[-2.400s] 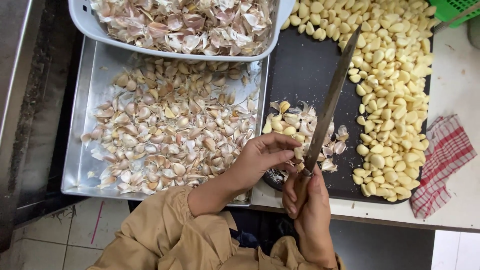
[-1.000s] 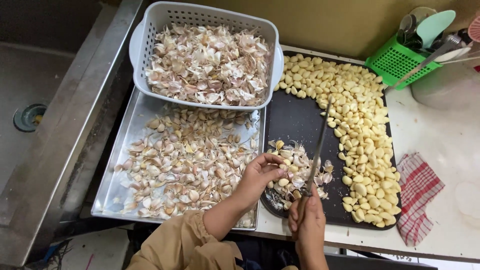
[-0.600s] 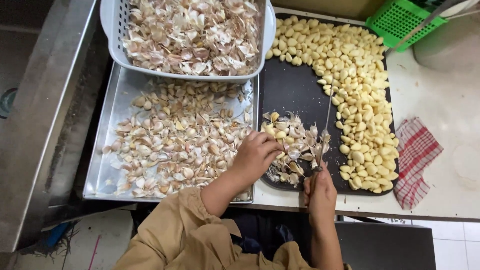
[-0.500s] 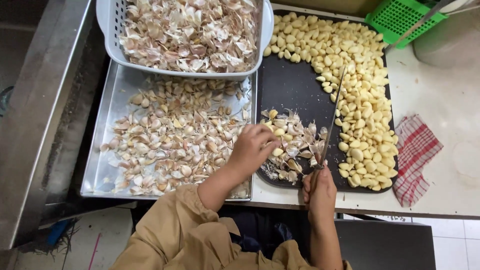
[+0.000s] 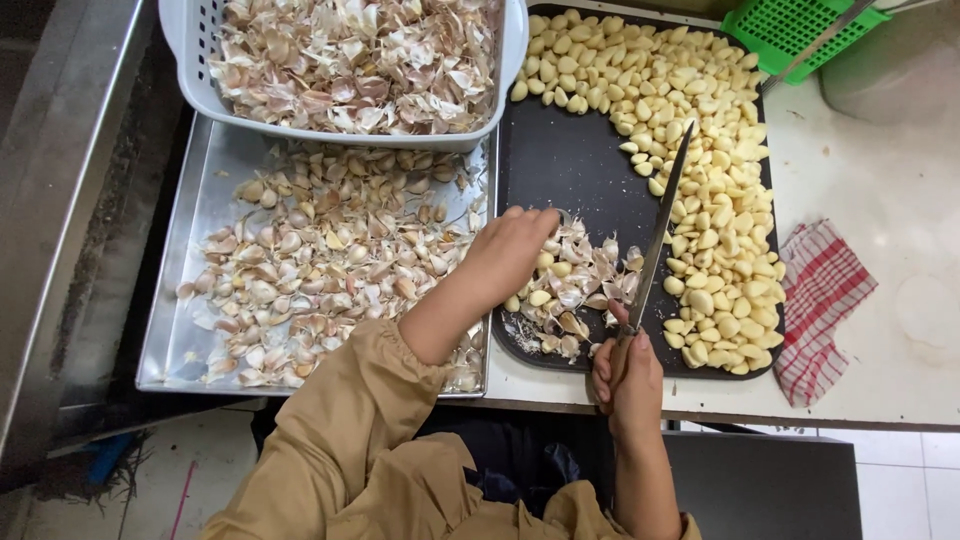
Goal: The person peels garlic cloves using a knife on a black cutting board. They hold each clove, use the knife to remove the skin, and place the peeled cloves on the board while discarding the skins into a white basket.
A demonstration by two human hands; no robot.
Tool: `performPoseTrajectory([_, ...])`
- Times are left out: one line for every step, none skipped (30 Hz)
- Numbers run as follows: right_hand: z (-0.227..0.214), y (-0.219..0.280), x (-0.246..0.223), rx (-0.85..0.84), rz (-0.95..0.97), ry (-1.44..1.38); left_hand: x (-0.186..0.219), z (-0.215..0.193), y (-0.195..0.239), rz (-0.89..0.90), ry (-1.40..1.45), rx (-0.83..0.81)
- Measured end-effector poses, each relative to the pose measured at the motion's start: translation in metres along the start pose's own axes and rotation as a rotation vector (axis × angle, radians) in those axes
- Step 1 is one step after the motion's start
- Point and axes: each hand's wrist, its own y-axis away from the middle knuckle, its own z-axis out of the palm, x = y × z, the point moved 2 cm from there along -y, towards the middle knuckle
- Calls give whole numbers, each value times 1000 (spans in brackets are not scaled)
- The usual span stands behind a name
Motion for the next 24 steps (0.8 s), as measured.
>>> performPoseTrajectory([0, -1, 1, -4, 2, 4, 1, 2, 3, 10, -73, 8])
performPoseTrajectory([-1, -2, 1, -3, 3, 1, 1, 3, 6, 20, -146, 18])
performPoseTrajectory([0, -2, 2, -14, -2, -13, 3, 6, 8, 21, -148, 15])
performPoseTrajectory([-1, -2, 1, -23, -8, -23, 7, 10, 7, 6, -217, 21])
performPoseTrajectory([-1, -3, 1, -20, -7, -24, 9, 13, 6, -9, -287, 28])
performPoseTrajectory([-1, -3, 2, -13, -4, -14, 9, 15, 4, -6, -284, 27])
performPoseTrajectory([-1, -3, 2, -6, 0, -5, 8, 18, 4, -8, -314, -12])
performPoseTrajectory([-1, -2, 3, -3, 3, -4, 8, 20, 5, -13, -341, -52])
performPoseTrajectory([-2, -2, 3, 2, 14, -11, 5, 20, 6, -13, -338, -56])
performPoseTrajectory([-1, -2, 3, 6, 22, -20, 1, 18, 6, 12, -293, -36])
performPoseTrajectory([-1, -2, 3, 8, 23, -20, -2, 15, 7, 37, -248, -17])
performPoseTrajectory([0, -2, 2, -6, 0, -28, -4, 14, 8, 41, -247, -17])
performPoseTrajectory([1, -2, 1, -20, -23, -35, -6, 11, 10, 48, -174, 47])
performPoseTrajectory([2, -2, 0, -15, -23, -36, -5, 9, 12, 54, -102, 107])
performPoseTrajectory([3, -2, -1, 11, 5, -20, -3, 8, 12, 58, -100, 105])
performPoseTrajectory([4, -2, -2, 35, 34, -4, -2, 6, 13, 33, 92, 69])
performPoseTrajectory([6, 0, -3, 38, 33, -6, 0, 3, 13, 7, 285, 33])
performPoseTrajectory([8, 1, -6, 49, 12, 27, 2, -1, 13, 14, 282, 32])
performPoseTrajectory([11, 2, -9, 59, -8, 59, 6, -6, 16, 77, 415, 43])
performPoseTrajectory([13, 3, -10, 64, -9, 56, 11, -9, 18, 137, 551, 49])
performPoseTrajectory([15, 5, -13, 30, -86, 78, 13, -12, 19, 141, 551, 44])
performPoseTrajectory([18, 7, -15, -4, -160, 101, 14, -11, 22, 37, 681, -49])
performPoseTrajectory([19, 8, -16, 2, -157, 98, 15, -10, 24, -69, 809, -143])
performPoseTrajectory([20, 8, -18, -24, -241, 215, 16, -10, 25, -68, 812, -151])
